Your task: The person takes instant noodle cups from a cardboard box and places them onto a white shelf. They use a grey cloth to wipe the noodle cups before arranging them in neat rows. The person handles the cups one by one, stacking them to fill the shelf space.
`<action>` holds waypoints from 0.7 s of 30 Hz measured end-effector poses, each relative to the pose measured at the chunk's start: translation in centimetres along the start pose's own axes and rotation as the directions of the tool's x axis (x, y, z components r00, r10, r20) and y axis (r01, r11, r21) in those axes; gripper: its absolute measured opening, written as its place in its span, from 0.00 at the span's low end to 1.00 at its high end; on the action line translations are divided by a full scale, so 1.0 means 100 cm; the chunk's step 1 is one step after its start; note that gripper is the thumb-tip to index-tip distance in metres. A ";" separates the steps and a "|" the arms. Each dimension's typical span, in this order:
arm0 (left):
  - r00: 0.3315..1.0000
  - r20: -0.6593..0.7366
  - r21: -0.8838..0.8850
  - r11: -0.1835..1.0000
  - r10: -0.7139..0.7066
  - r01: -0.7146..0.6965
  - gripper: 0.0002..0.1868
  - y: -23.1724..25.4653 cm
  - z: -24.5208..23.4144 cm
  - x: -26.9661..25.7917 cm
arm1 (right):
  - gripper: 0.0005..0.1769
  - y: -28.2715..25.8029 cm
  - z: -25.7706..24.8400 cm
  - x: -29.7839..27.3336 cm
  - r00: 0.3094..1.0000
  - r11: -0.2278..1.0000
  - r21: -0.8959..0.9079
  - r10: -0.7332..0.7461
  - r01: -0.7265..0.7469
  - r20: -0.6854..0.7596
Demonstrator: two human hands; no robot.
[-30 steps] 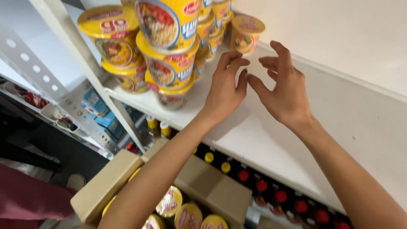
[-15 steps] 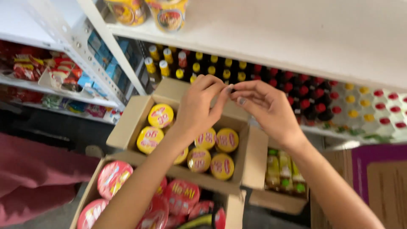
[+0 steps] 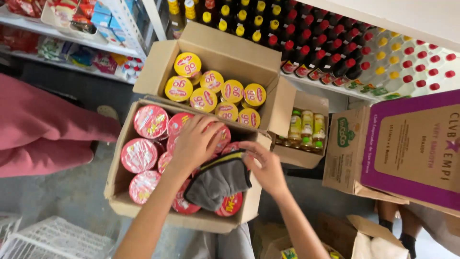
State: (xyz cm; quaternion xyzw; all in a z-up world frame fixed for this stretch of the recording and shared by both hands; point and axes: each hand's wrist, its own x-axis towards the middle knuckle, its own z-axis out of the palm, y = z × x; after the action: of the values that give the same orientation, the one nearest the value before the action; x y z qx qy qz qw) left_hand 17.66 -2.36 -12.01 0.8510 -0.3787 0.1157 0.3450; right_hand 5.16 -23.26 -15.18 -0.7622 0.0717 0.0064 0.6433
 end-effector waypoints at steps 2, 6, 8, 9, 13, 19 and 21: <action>0.994 -0.078 0.003 0.997 -0.072 0.072 0.13 0.004 0.011 -0.033 | 0.25 0.000 0.028 -0.016 0.998 0.985 -0.163 -0.065 0.061 -0.015; 0.958 -0.240 0.057 0.983 -0.155 0.174 0.13 0.020 0.025 -0.081 | 0.48 0.015 0.089 -0.036 0.982 0.867 -0.492 -0.156 0.084 -0.109; 0.959 -0.219 0.084 0.976 -0.179 0.201 0.15 0.028 0.029 -0.093 | 0.49 -0.005 0.103 -0.041 0.999 0.818 -0.575 -0.016 -0.008 -0.037; 0.958 -0.203 0.107 0.968 -0.201 0.226 0.17 0.031 0.032 -0.098 | 0.50 -0.014 0.109 -0.043 0.991 0.745 -0.662 0.129 -0.085 0.018; 0.957 -0.166 0.097 0.961 -0.240 0.258 0.17 0.031 0.033 -0.104 | 0.37 0.057 0.114 -0.062 0.990 0.757 -0.643 -0.142 0.115 0.009; 0.948 -0.196 0.022 0.966 -0.249 0.258 0.17 0.037 0.018 -0.062 | 0.26 0.051 0.072 -0.066 0.973 0.956 -0.277 -0.151 0.099 -0.173; 0.957 -0.238 0.070 0.980 -0.166 0.187 0.13 0.035 0.015 -0.031 | 0.12 0.064 0.049 -0.063 0.872 0.957 -0.052 0.237 -0.286 -0.429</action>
State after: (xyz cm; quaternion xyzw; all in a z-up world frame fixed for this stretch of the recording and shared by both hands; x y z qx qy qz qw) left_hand 12.95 -3.24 -12.76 0.8771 -0.2526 0.2000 0.3562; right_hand -1.38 -18.86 -21.64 -0.7644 0.3095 -0.0658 0.5617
